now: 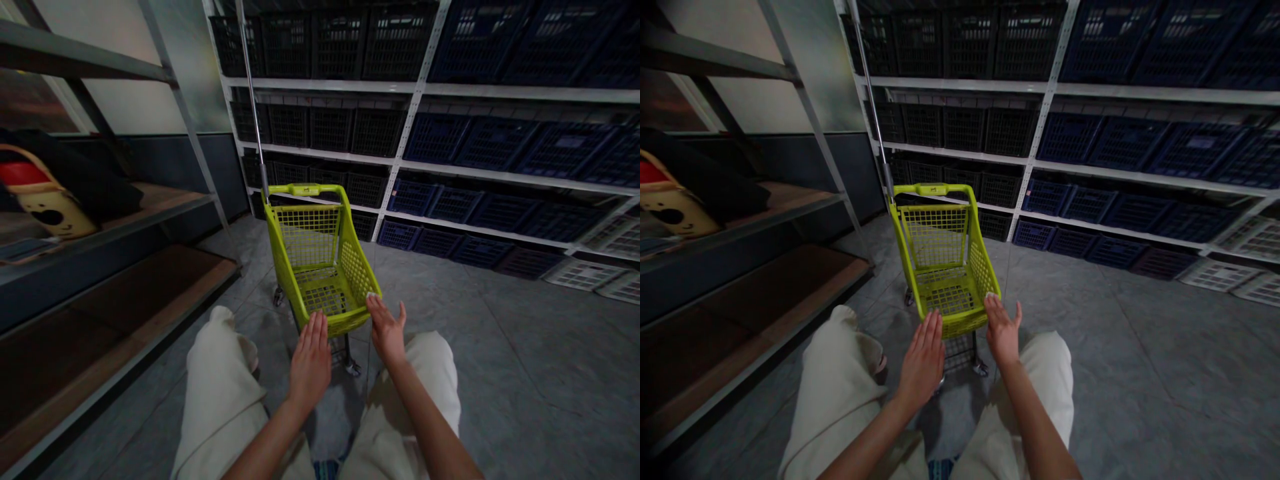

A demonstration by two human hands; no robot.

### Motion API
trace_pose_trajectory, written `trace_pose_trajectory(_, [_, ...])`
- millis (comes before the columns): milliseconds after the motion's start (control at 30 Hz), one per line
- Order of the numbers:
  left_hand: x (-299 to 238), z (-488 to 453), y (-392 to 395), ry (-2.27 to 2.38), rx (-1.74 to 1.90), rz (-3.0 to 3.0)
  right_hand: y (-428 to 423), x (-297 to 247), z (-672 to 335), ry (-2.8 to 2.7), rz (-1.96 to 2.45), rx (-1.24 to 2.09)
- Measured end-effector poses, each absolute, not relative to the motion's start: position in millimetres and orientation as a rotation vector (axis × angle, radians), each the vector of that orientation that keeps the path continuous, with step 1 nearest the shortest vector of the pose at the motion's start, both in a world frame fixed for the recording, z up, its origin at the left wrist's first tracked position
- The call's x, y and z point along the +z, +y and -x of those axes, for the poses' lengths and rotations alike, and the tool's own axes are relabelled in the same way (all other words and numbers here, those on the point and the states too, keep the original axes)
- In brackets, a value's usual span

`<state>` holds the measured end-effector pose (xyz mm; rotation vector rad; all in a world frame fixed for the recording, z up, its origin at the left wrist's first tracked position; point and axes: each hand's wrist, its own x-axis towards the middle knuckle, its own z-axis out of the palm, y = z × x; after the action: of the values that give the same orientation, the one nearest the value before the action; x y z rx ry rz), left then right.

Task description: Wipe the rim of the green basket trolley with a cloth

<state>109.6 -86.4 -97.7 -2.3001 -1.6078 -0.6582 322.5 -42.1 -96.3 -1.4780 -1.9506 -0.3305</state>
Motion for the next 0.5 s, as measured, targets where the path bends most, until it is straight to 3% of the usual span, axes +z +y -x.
trace_pose_trajectory(200, [-103.4, -110.1, -85.9, -1.603, -0.643, 2.281, -66.3, -97.6, -235.8, -2.166, 1.222, -0.209])
trace_pose_trajectory(333, [-102.8, -105.9, -87.1, -1.601, -0.635, 2.281, -54.6, -91.7, -279.9, -2.29, 1.182, -0.24])
trace_pose_trajectory(500, [-98.7, -107.0, -87.4, -1.592, -0.654, 2.303, -34.7, -91.9, -356.0, -2.073, 1.44, -0.376])
